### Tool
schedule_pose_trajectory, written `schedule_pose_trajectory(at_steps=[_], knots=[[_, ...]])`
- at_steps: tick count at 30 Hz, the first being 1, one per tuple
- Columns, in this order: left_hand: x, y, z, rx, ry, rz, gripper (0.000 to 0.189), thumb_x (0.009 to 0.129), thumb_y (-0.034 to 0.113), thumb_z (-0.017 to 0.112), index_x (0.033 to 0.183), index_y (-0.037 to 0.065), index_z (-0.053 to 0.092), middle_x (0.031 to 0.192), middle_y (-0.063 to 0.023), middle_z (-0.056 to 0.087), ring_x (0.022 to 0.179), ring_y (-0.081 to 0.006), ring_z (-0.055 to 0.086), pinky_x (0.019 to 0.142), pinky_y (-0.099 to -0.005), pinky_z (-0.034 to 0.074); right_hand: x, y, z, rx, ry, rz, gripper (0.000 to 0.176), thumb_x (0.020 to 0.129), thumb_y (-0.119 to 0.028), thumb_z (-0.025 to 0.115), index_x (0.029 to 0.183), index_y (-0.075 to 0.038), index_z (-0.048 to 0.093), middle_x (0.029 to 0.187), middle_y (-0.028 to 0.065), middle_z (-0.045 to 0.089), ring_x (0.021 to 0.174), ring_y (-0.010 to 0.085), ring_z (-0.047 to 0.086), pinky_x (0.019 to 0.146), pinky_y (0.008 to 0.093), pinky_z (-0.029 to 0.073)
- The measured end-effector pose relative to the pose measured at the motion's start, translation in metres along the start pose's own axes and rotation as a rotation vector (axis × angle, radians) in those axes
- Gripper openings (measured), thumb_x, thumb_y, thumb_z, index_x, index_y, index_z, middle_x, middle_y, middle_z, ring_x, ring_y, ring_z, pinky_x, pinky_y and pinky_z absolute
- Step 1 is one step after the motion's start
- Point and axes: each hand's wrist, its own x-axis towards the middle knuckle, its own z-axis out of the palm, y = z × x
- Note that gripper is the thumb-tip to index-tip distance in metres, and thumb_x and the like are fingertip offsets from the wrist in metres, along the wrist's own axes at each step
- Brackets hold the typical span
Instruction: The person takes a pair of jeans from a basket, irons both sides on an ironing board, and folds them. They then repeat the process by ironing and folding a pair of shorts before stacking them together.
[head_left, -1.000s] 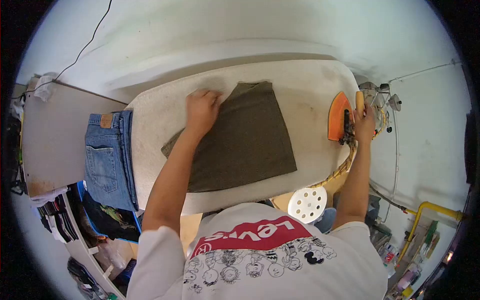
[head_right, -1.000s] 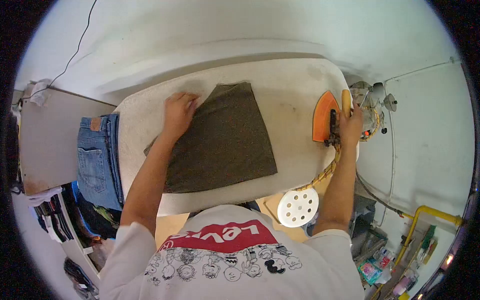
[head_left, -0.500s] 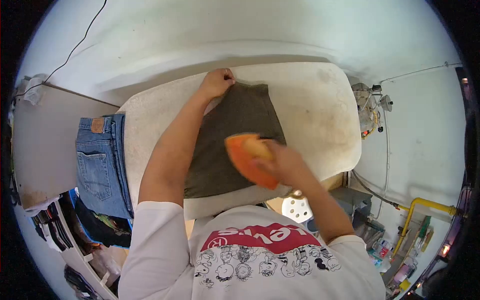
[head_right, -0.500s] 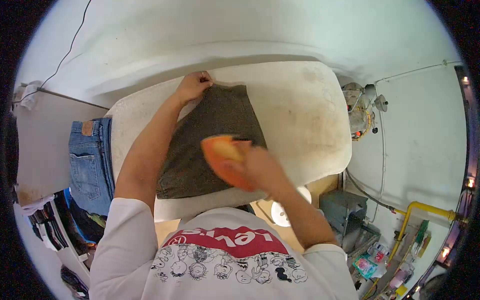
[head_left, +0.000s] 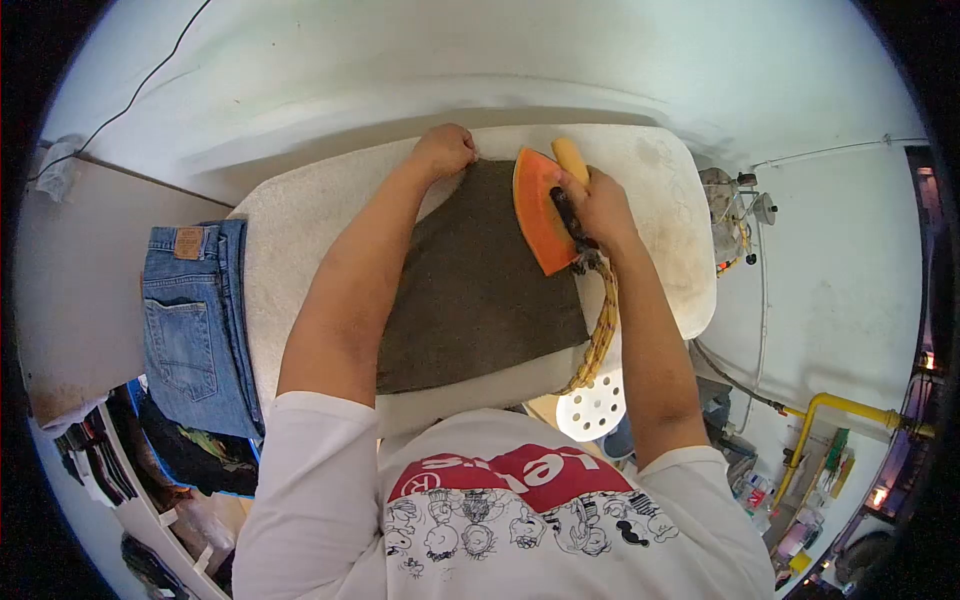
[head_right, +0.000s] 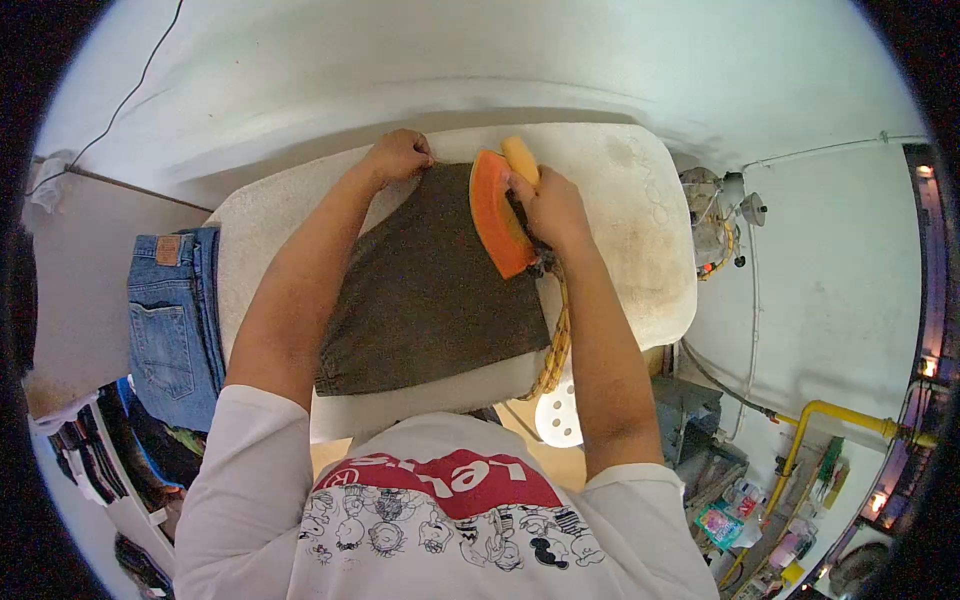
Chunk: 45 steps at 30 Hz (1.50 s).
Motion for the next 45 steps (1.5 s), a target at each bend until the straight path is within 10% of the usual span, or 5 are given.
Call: schedule_pose_trajectory(at_steps=[12, 18, 29, 36, 45], knots=[[-0.033, -0.022, -0.009, -0.238, 0.197, 0.053, 0.026, 0.085, 0.023, 0.068, 0.095, 0.000, 0.071, 0.087, -0.0147, 0.071, 0.084, -0.0234, 0.067, 0.077, -0.0374, 0.052, -0.008, -0.057, 0.027, -0.137, -0.097, -0.177, 0.056, 0.093, -0.051, 0.055, 0.121, -0.003, 0.060, 0.105, 0.0246, 0.067, 0.099, 0.0423, 0.064, 0.085, 0.0500, 0.051], [-0.220, -0.064, -0.041, -0.062, 0.154, -0.145, 0.035, 0.084, 0.032, 0.071, 0.094, -0.002, 0.066, 0.090, -0.0203, 0.066, 0.086, -0.0349, 0.063, 0.080, -0.0431, 0.049, 0.009, -0.016, 0.001, -0.105, -0.084, -0.179, 0.059, 0.092, -0.054, 0.057, 0.114, 0.000, 0.063, 0.100, 0.0280, 0.067, 0.094, 0.0429, 0.065, 0.081, 0.0500, 0.051], [-0.306, -0.094, -0.016, -0.391, 0.399, -0.318, 0.028, 0.086, 0.022, 0.071, 0.097, -0.002, 0.063, 0.081, -0.0158, 0.065, 0.074, -0.0255, 0.062, 0.070, -0.0347, 0.048, -0.058, -0.101, 0.062, -0.289, -0.476, -0.797, 0.066, 0.087, -0.064, 0.056, 0.116, -0.005, 0.064, 0.099, 0.0211, 0.070, 0.093, 0.0392, 0.067, 0.083, 0.0496, 0.052], [-0.320, -0.084, -0.008, -0.204, 0.560, -0.318, 0.028, 0.090, 0.025, 0.067, 0.100, 0.000, 0.059, 0.082, -0.0159, 0.066, 0.075, -0.0249, 0.065, 0.071, -0.0353, 0.050, -0.080, -0.136, 0.072, -0.254, -0.514, -0.682, 0.064, 0.088, -0.060, 0.058, 0.117, -0.003, 0.062, 0.102, 0.0211, 0.068, 0.096, 0.0396, 0.065, 0.083, 0.0476, 0.051], [-0.381, -0.037, 0.042, -0.233, 0.388, -0.436, 0.043, 0.083, 0.020, 0.076, 0.112, 0.004, 0.050, 0.079, -0.0092, 0.059, 0.072, -0.0163, 0.060, 0.066, -0.0316, 0.050, -0.067, 0.006, 0.001, -0.015, -0.231, -0.137, 0.056, 0.090, -0.050, 0.062, 0.109, 0.002, 0.065, 0.098, 0.0275, 0.067, 0.095, 0.0418, 0.066, 0.081, 0.0479, 0.052]])
